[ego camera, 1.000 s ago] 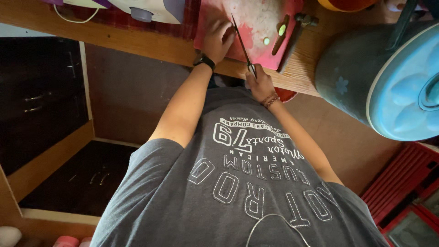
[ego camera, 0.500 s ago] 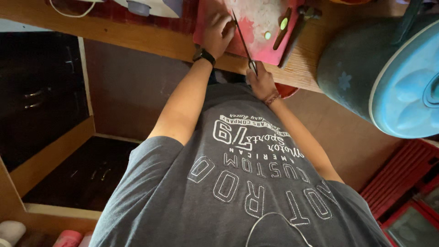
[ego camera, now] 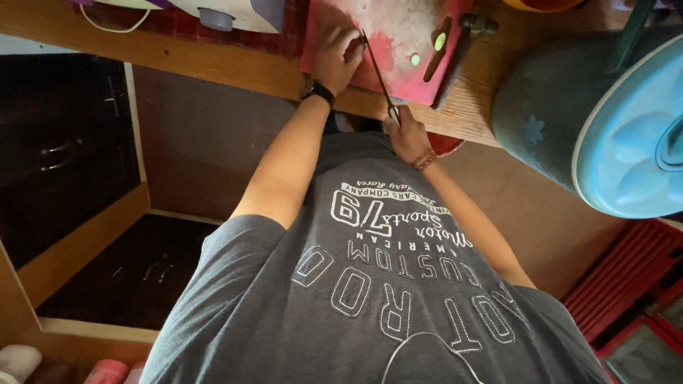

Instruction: The person cuts a lime into several thin slices on a red cutting board and moves the slices aside with the knife.

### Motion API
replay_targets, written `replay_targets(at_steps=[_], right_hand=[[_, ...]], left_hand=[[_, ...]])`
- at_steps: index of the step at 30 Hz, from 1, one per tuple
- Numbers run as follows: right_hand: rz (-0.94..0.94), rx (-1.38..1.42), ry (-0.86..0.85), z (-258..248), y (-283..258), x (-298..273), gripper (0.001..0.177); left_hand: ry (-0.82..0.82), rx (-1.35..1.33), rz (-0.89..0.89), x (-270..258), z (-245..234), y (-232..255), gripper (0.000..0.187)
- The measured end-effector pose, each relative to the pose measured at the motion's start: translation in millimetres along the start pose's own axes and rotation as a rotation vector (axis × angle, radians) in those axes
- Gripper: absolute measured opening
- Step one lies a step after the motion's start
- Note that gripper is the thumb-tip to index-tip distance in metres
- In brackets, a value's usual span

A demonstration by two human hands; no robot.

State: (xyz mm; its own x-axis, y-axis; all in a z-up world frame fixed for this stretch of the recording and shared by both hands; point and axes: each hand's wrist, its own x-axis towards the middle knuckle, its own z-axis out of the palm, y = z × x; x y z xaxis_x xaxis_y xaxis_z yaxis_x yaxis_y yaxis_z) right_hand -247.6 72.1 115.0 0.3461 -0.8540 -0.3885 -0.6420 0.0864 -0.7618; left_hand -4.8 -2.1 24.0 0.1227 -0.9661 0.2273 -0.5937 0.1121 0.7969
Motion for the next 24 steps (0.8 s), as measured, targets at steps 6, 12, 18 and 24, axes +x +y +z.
replay_targets(at_steps=[6, 12, 18, 24], right_hand=[[-0.001, -0.029, 0.026, 1.2, -11.9, 19.6, 0.026], [0.000, 0.005, 0.004, 0.5, -4.5, 6.0, 0.026], [-0.027, -0.024, 0.048, 8.0, 2.8, 9.9, 0.025], [-0.029, -0.003, 0.058, 9.9, -4.1, 16.9, 0.023]], left_hand=[[-0.036, -0.026, 0.025, -3.6, 0.6, -5.3, 0.025], [-0.015, -0.015, -0.014, -0.9, 4.8, -3.5, 0.022], [0.011, 0.025, 0.058, -1.5, 6.1, -12.6, 0.024], [0.013, 0.029, 0.037, -8.2, 10.9, -17.8, 0.024]])
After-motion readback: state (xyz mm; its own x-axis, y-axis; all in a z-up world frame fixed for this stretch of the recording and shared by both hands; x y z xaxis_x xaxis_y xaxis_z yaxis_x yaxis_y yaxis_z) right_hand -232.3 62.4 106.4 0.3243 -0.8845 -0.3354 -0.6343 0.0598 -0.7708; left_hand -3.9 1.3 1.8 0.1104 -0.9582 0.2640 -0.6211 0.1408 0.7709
